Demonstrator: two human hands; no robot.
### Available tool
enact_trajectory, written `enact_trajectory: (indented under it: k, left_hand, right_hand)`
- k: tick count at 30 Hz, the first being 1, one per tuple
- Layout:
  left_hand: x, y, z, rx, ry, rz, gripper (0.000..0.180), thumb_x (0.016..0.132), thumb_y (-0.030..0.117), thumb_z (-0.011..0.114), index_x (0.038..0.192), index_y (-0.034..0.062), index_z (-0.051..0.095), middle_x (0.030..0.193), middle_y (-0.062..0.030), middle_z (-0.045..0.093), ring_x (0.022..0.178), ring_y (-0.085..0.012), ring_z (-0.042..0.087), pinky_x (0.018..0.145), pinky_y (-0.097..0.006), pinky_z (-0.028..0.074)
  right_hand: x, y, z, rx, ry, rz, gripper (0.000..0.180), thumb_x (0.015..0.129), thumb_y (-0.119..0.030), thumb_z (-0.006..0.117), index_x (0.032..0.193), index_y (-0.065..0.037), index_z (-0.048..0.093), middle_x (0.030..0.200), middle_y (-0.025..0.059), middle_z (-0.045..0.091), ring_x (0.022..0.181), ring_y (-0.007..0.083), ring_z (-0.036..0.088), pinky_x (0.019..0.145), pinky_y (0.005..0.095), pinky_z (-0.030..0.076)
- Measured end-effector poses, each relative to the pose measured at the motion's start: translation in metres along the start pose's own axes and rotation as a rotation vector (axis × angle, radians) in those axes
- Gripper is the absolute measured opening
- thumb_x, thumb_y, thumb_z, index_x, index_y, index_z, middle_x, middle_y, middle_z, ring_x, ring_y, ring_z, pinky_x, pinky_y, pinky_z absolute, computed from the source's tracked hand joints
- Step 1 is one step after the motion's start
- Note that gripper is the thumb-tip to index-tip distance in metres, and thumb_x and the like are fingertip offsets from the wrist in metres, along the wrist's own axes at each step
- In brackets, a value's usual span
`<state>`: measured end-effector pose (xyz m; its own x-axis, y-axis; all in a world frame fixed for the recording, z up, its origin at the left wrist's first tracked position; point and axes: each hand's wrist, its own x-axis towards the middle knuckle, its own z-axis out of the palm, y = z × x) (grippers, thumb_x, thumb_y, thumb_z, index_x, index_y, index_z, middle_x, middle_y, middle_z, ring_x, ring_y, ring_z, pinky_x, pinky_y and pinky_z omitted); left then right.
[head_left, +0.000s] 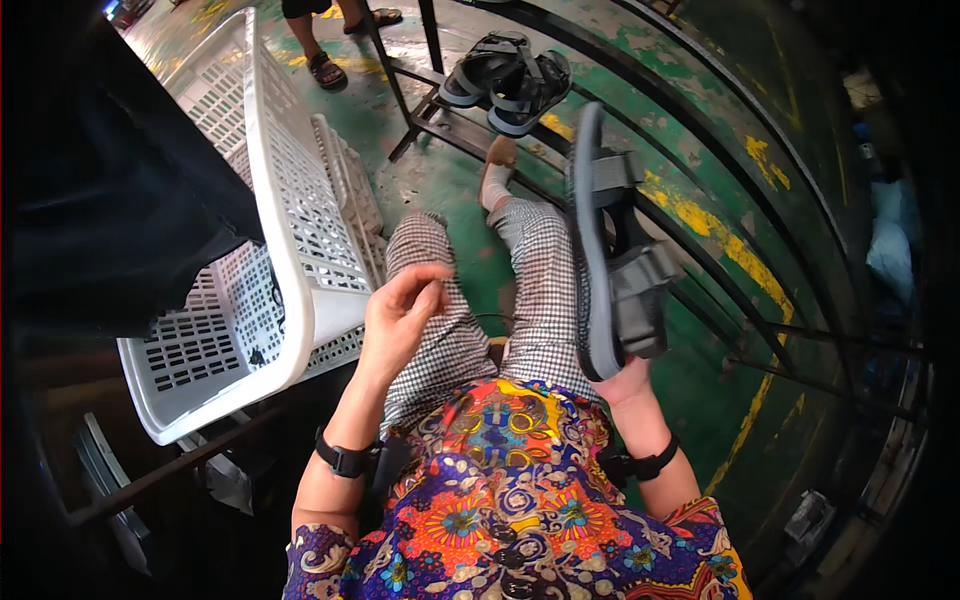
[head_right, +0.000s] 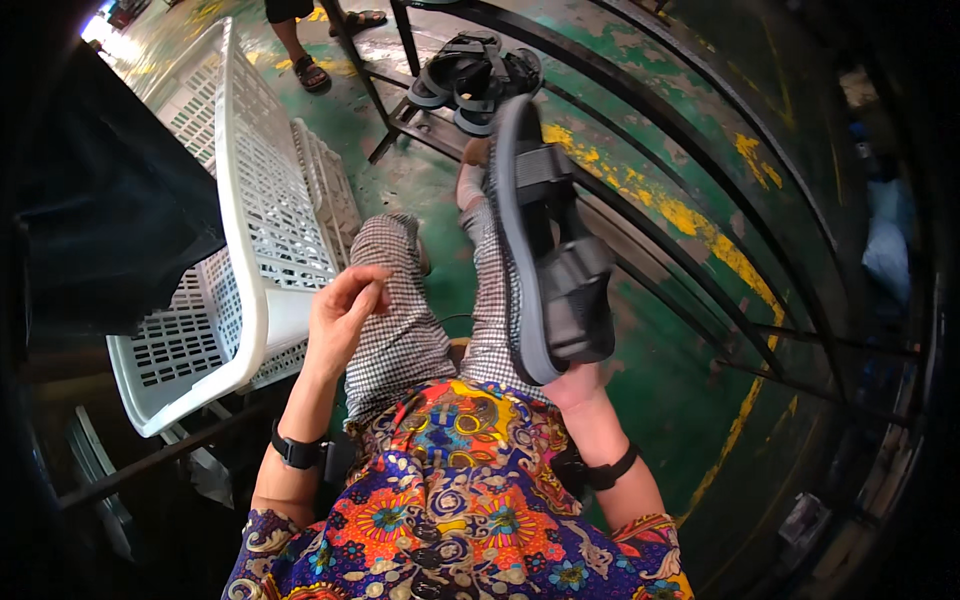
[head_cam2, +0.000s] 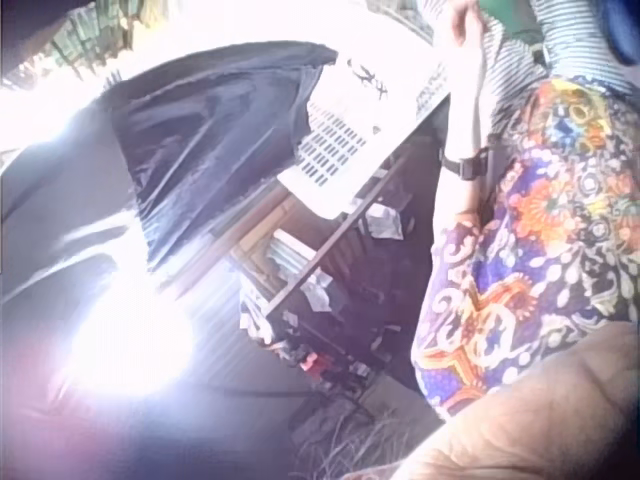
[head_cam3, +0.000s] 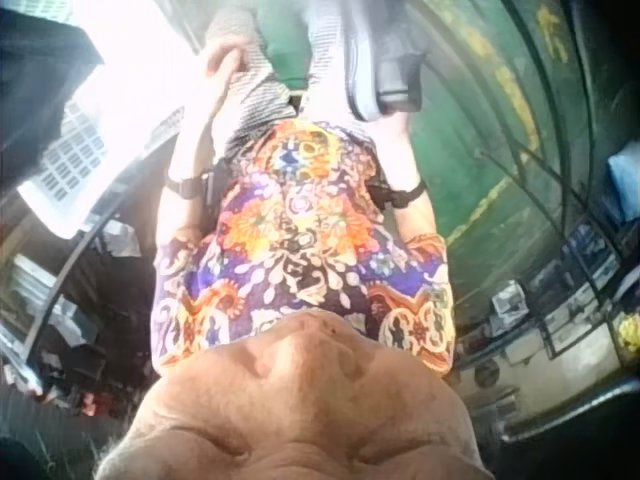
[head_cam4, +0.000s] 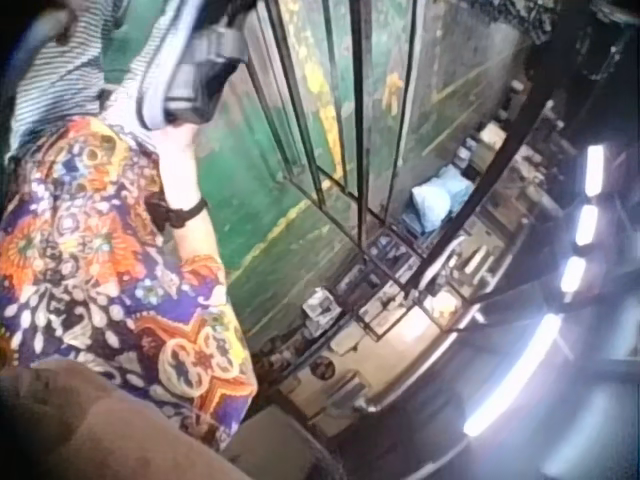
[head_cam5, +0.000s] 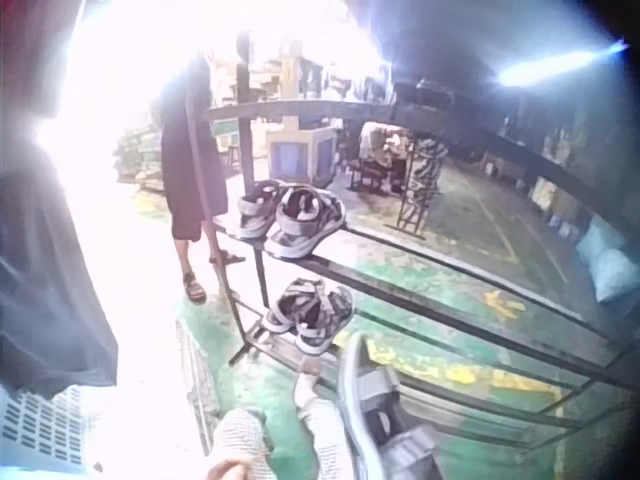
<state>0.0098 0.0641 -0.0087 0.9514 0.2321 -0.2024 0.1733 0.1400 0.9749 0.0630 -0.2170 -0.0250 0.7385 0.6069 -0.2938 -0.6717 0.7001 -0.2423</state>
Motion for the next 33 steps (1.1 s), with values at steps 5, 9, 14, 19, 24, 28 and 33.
enact_trajectory:
  k: [5,9,14,19,24,28,33]
  left_hand:
    - [-0.008,-0.049,-0.017,0.144,-0.015,-0.182,0.017,0.094,0.004,0.051,0.106,-0.0006,0.062,0.078,-0.0004,0.058,0.071,-0.0070,0.054,0.067,-0.022,0.046]
    - [-0.009,-0.075,-0.016,0.092,-0.042,-0.223,0.016,0.094,0.004,0.049,0.104,-0.0011,0.061,0.077,-0.0001,0.058,0.070,-0.0067,0.054,0.066,-0.022,0.046]
    - [-0.009,-0.084,-0.014,0.173,-0.041,-0.239,0.017,0.094,0.003,0.049,0.105,-0.0010,0.061,0.076,-0.0004,0.058,0.070,-0.0069,0.054,0.065,-0.021,0.046]
    - [-0.005,-0.081,-0.012,0.144,-0.027,-0.249,0.017,0.094,0.002,0.049,0.105,-0.0006,0.062,0.075,-0.0007,0.058,0.070,-0.0062,0.054,0.065,-0.020,0.047]
    - [-0.007,-0.084,-0.010,0.173,0.002,-0.221,0.018,0.092,0.003,0.050,0.103,-0.0003,0.063,0.073,-0.0004,0.060,0.067,-0.0056,0.055,0.064,-0.021,0.047]
    - [-0.008,-0.093,-0.012,0.174,0.013,-0.199,0.018,0.092,0.003,0.050,0.104,0.0000,0.063,0.073,-0.0001,0.060,0.067,-0.0062,0.055,0.063,-0.021,0.046]
    - [-0.009,-0.100,-0.015,0.372,0.019,-0.167,0.020,0.092,0.009,0.050,0.104,0.0007,0.064,0.070,-0.0009,0.061,0.065,-0.0074,0.057,0.062,-0.024,0.047]
  right_hand:
    - [0.008,-0.003,0.003,0.535,-0.272,0.266,0.049,0.094,-0.025,0.050,0.136,-0.003,0.038,0.113,0.0079,0.047,0.073,0.0194,0.053,0.052,0.0271,0.041]
    - [0.008,-0.001,-0.001,0.624,-0.261,0.298,0.043,0.095,-0.026,0.049,0.134,-0.011,0.041,0.098,0.0053,0.049,0.053,0.0126,0.051,0.044,0.0238,0.033]
    - [0.007,0.005,-0.010,0.610,-0.341,0.312,0.049,0.099,-0.019,0.039,0.147,-0.023,0.028,0.094,0.0067,0.048,0.046,0.0112,0.049,0.040,0.0219,0.028]
    - [0.009,0.007,-0.010,0.592,-0.449,0.343,0.050,0.100,-0.019,0.037,0.148,-0.022,0.026,0.092,0.0079,0.047,0.044,0.0101,0.049,0.038,0.0219,0.027]
    - [0.007,0.006,-0.011,0.513,-0.438,0.351,0.048,0.101,-0.019,0.031,0.148,-0.023,0.026,0.090,0.0080,0.047,0.044,0.0107,0.050,0.037,0.0221,0.027]
    - [0.008,0.002,-0.017,0.517,-0.340,0.436,0.037,0.097,-0.029,0.039,0.128,-0.008,0.040,0.083,0.0087,0.049,0.043,0.0128,0.048,0.038,0.0236,0.029]
    - [0.006,-0.014,-0.019,0.102,0.027,0.266,0.042,0.091,-0.035,0.052,0.110,0.003,0.052,0.086,0.0119,0.057,0.048,0.0181,0.048,0.044,0.0267,0.036]
